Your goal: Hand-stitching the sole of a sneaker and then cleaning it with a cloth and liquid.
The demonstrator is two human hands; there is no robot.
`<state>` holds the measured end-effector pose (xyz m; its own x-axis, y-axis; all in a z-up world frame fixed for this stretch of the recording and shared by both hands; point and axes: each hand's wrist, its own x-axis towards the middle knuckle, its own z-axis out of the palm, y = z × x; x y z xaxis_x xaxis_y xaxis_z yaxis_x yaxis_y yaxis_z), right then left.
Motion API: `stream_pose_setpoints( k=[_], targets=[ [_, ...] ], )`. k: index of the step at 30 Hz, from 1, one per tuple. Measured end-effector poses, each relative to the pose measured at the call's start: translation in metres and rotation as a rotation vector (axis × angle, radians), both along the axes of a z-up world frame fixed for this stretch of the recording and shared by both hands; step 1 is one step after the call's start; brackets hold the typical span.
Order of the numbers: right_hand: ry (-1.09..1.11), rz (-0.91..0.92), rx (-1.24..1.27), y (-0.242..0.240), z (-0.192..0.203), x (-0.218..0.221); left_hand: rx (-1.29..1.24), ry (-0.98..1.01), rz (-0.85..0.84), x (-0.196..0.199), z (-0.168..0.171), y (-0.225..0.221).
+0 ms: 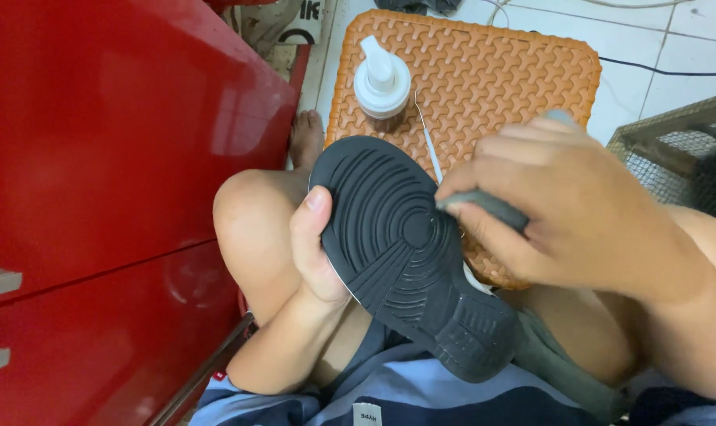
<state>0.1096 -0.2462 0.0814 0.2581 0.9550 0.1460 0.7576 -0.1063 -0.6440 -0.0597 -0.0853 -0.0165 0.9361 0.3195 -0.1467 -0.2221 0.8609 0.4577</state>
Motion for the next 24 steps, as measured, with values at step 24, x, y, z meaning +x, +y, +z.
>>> stream_pose_setpoints(
  k=[24],
  targets=[
    [-0.009, 0.023, 0.034, 0.001, 0.001, -0.005, 0.027, 0.024, 0.013, -0.001, -0.009, 0.004]
  ],
)
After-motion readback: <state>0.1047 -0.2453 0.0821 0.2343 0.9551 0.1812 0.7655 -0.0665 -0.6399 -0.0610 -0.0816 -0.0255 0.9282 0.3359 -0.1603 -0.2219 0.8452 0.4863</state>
